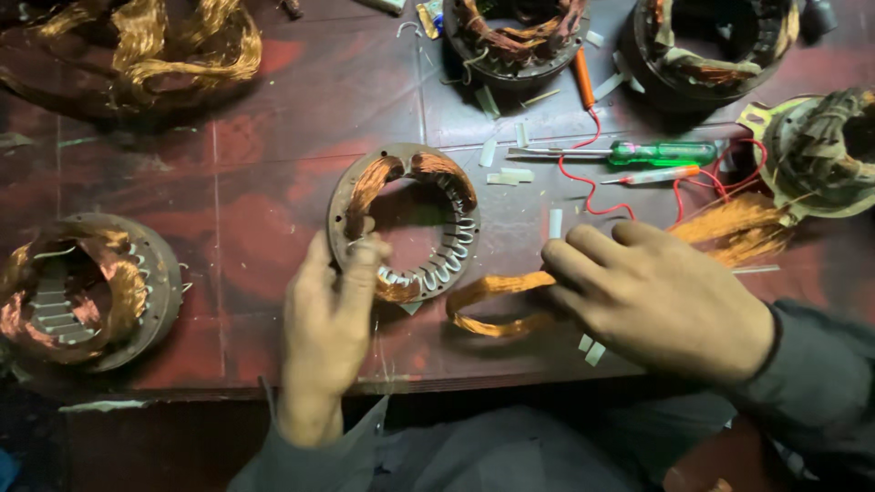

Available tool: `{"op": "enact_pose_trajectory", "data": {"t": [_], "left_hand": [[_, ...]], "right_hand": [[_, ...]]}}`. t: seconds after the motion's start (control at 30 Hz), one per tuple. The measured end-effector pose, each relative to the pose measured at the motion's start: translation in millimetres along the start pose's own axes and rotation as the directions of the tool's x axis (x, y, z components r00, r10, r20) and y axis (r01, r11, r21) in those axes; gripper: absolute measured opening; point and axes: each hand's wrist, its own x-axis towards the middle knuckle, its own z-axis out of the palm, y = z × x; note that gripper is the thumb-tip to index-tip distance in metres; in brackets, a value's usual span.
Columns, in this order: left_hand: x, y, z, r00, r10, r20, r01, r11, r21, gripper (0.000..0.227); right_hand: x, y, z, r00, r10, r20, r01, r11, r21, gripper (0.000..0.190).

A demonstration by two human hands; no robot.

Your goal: The person twists a flat copper wire into a loop and then winds it around the slots of a motor stator. They use a screwdriver to tuck the wire into the slots and test the connection with a multimeter probe.

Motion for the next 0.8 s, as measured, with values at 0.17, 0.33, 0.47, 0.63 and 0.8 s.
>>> {"op": "enact_pose_trajectory", "data": {"t": [0.17, 0.33, 0.47, 0.63, 0.8], "left_hand": [[7, 4, -12, 0.993, 0.115, -0.026, -0.084, 0.849, 0.522, 0.04], [9, 3, -16, 0.978, 0.204, -0.031, -0.136, 0.751, 0.646, 0.039], [12, 5, -18, 0.965, 0.253, -0.072, -0.116, 0.655, 0.747, 0.039], [-4, 16, -20, 0.933, 0.297, -0.202, -0.082, 0.724, 0.685, 0.045], [-52, 32, 3, 0.827, 0.508, -0.24, -0.386, 0.824, 0.416, 0.05]], "right_hand": [[5, -3, -1, 1.0, -0.027, -0.007, 0.027, 1.0, -0.007, 0.021], [16, -5, -7, 0.999, -0.048, 0.009, 0.048, 0.999, -0.005, 0.02], [22, -4, -9, 0.996, -0.082, -0.037, 0.081, 0.996, -0.026, 0.023], [28, -2, -5, 0.97, -0.203, -0.135, 0.2, 0.979, -0.032, 0.025], [23, -12, 4, 0.937, -0.301, -0.177, 0.305, 0.952, -0.006, 0.025]]}}
